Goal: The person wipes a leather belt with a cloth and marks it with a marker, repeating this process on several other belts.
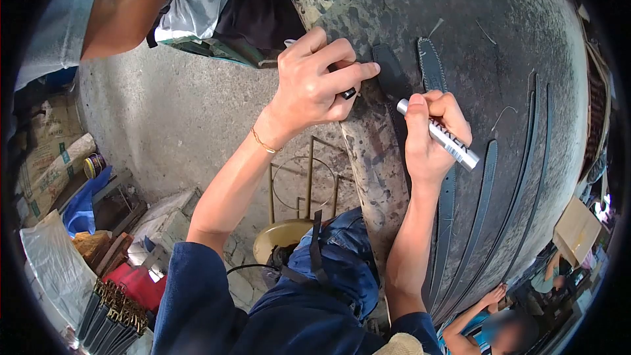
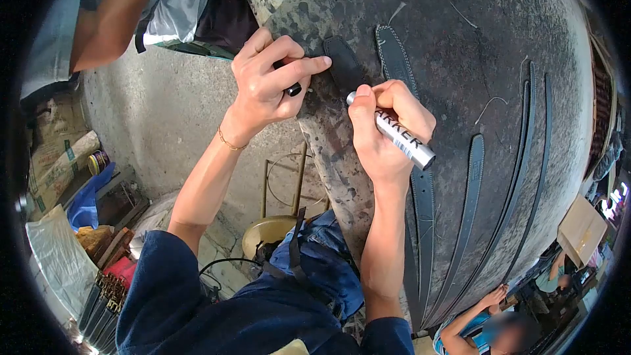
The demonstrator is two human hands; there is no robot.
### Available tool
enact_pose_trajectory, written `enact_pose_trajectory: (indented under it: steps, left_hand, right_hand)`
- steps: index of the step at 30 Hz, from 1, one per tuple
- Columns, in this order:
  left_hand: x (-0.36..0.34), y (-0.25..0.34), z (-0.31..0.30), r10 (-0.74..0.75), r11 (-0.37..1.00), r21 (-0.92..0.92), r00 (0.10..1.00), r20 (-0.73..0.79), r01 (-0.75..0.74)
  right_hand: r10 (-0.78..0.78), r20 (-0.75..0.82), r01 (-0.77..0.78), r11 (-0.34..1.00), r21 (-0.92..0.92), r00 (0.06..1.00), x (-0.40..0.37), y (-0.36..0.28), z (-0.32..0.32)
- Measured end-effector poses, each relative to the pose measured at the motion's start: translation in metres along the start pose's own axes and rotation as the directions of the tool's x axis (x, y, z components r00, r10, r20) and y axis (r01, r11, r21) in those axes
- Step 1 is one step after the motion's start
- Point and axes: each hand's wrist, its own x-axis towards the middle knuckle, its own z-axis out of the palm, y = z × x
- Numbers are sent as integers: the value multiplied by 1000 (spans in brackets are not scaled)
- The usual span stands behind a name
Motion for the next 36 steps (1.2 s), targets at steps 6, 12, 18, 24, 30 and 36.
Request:
enact_pose_trajectory:
  steps: [6,12,18,24,30,36]
  left_hand:
    - [1,3,-2,-30,998,-49,1000,7,30]
    - [0,2,0,-14,999,-31,1000,-21,13]
    - [-1,0,-1,5,1000,14,1000,-3,-5]
    - [-1,0,-1,-11,1000,-1,1000,3,11]
    - [-2,1,-1,-14,1000,12,1000,5,14]
    - [-1,2,-1,-8,1000,7,1000,1,8]
  right_hand:
    - [-63,50,70,986,-149,997,-1,-1,1]
    - [42,-128,-35,998,57,991,-7,3,-5]
    - [41,-96,-37,998,43,995,-6,3,-4]
    - [68,-49,-70,997,-42,996,-5,-1,-4]
    - [236,-285,-63,859,507,929,-4,1,-8]
    - [239,-340,-66,891,450,910,8,-5,-14]
